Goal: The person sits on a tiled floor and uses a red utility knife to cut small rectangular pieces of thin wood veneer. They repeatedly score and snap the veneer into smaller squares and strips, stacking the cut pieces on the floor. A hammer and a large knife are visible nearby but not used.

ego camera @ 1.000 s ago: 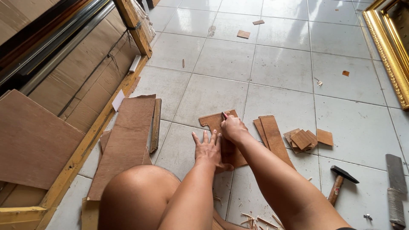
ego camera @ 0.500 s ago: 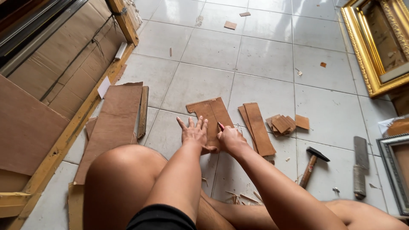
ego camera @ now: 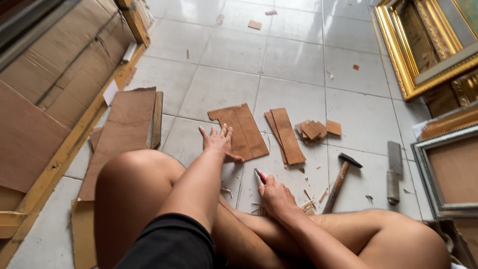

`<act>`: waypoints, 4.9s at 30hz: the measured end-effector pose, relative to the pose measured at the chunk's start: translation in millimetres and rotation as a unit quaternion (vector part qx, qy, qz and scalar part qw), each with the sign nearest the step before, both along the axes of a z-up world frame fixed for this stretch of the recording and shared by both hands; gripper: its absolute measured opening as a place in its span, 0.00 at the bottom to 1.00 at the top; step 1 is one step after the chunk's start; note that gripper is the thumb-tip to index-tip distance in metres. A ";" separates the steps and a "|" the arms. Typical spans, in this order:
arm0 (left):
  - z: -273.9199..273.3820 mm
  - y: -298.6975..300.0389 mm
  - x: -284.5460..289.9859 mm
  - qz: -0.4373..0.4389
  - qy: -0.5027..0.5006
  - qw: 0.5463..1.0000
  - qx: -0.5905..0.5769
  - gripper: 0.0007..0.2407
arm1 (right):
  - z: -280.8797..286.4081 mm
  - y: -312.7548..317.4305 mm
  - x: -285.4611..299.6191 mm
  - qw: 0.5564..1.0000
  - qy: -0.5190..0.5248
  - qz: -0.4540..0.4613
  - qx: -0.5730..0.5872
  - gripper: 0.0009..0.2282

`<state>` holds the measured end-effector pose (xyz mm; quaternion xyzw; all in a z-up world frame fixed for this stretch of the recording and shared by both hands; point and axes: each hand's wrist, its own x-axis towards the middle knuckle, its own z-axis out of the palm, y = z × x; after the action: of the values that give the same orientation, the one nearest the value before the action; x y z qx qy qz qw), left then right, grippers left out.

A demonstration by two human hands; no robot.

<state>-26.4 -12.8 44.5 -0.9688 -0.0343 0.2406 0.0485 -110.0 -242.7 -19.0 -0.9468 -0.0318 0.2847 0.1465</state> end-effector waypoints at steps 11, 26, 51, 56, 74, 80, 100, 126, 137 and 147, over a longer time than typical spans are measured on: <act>-78.2 -39.5 19.1 0.364 -0.116 0.859 -0.341 0.44 | 37.5 -21.6 59.4 0.988 -0.112 0.063 0.082 0.24; 14.9 -86.5 19.9 0.401 -0.082 0.694 -0.593 0.43 | 47.5 -8.0 82.5 0.794 0.021 -0.318 0.518 0.37; -48.2 -78.7 50.0 0.476 -0.266 0.631 -0.551 0.28 | 13.9 -54.0 111.2 0.889 -0.229 -0.256 0.302 0.18; -84.9 -61.0 52.4 0.553 -0.201 0.655 -0.474 0.32 | 21.7 -60.0 117.5 0.929 -0.164 -0.258 0.208 0.28; -23.5 -10.2 35.3 0.275 -0.303 0.899 -0.157 0.27 | 39.8 -62.5 65.9 0.999 -0.024 0.034 -0.001 0.12; -62.4 -50.2 26.4 0.197 -0.155 0.948 -0.195 0.29 | 26.3 -54.1 74.1 0.989 -0.026 -0.090 0.118 0.11; -34.8 6.3 26.7 0.018 -0.068 0.991 -0.116 0.52 | 39.0 12.1 103.1 0.890 0.010 -0.266 0.370 0.19; -24.9 13.0 46.0 -0.022 0.046 0.997 -0.051 0.58 | 24.3 148.6 248.9 0.995 -0.074 -0.002 0.067 0.30; -2.5 12.6 39.4 -0.035 0.051 0.998 -0.003 0.55 | -10.2 143.0 262.3 0.996 -0.075 -0.018 0.049 0.32; -24.8 8.5 43.6 -0.040 0.037 0.998 0.018 0.54 | 27.0 96.4 171.6 0.998 -0.020 -0.048 0.036 0.33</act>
<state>17.2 -4.3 19.7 -0.9588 0.0017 0.2735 0.0762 61.6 -146.3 8.1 -0.9468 0.0006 0.2572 0.1932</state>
